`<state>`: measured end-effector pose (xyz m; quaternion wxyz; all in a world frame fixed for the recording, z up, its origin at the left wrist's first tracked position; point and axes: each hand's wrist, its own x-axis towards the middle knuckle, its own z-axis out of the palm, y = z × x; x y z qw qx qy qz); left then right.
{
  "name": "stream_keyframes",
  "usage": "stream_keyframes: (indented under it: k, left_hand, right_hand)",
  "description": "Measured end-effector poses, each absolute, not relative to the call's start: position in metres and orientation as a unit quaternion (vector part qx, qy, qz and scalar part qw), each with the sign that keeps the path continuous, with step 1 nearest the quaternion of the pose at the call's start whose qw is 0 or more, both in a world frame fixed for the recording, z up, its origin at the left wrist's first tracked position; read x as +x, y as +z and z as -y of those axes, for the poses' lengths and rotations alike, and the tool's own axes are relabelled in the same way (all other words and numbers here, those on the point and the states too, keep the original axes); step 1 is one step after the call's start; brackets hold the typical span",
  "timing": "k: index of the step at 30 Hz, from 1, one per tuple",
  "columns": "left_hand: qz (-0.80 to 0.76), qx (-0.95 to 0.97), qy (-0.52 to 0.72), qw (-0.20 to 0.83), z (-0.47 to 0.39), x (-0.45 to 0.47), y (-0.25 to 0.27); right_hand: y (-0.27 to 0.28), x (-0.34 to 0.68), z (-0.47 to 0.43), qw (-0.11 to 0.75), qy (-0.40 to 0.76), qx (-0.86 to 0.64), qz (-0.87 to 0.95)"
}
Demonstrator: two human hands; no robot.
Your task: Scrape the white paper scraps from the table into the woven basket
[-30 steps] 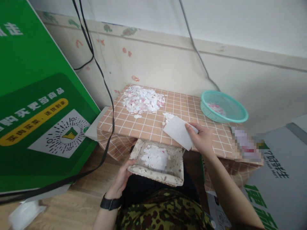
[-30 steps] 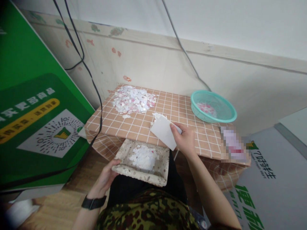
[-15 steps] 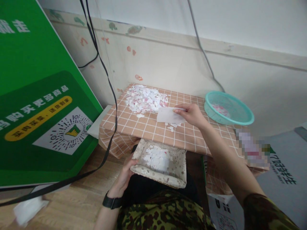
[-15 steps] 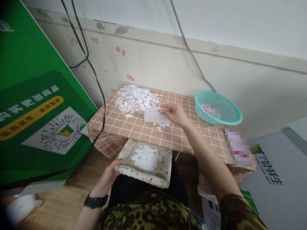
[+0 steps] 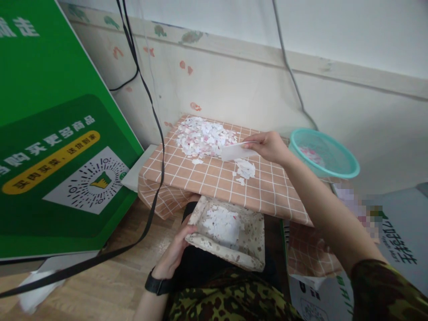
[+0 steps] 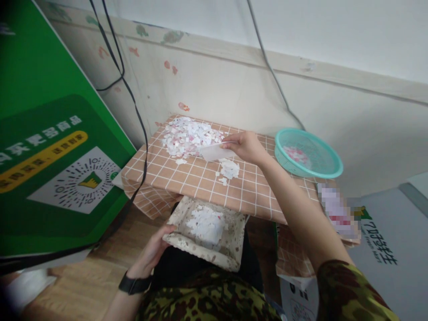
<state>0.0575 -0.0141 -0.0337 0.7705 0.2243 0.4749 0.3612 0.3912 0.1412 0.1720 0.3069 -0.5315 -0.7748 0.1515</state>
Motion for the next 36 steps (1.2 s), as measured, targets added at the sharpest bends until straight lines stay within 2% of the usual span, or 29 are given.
stream_keyframes:
  k: [2,9,15,19,21,26,31,36]
  left_hand:
    - [-0.463,0.228,0.366,0.775,0.014,0.058,-0.032]
    - [-0.460,0.219,0.362,0.781,0.015,0.060,-0.032]
    - [-0.469,0.213,0.352,0.781,0.015,0.058,-0.035]
    - [-0.464,0.217,0.356,0.781,0.015,0.058,-0.033]
    - [-0.456,0.216,0.357,0.787,0.015,0.059,-0.031]
    - [-0.456,0.210,0.371,0.781,0.015,0.062,-0.031]
    - [-0.475,0.203,0.363,0.775,0.015,0.069,-0.038]
    - [-0.464,0.251,0.354,0.772,0.018,0.077,-0.038]
  right_hand:
    - [0.171,0.391,-0.142,0.327,0.142,-0.533,0.768]
    - [0.166,0.387,-0.143,0.265,0.202,-0.516,0.789]
    - [0.149,0.385,-0.157,0.385,0.104,-0.547,0.736]
    - [0.147,0.386,-0.153,0.345,0.137,-0.543,0.754]
    - [0.146,0.392,-0.148,0.354,0.129,-0.555,0.741]
    - [0.127,0.437,-0.123,0.467,0.063,-0.639,0.608]
    - [0.087,0.478,-0.090,0.550,0.132,-0.680,0.467]
    - [0.073,0.472,-0.073,0.537,0.262,-0.660,0.455]
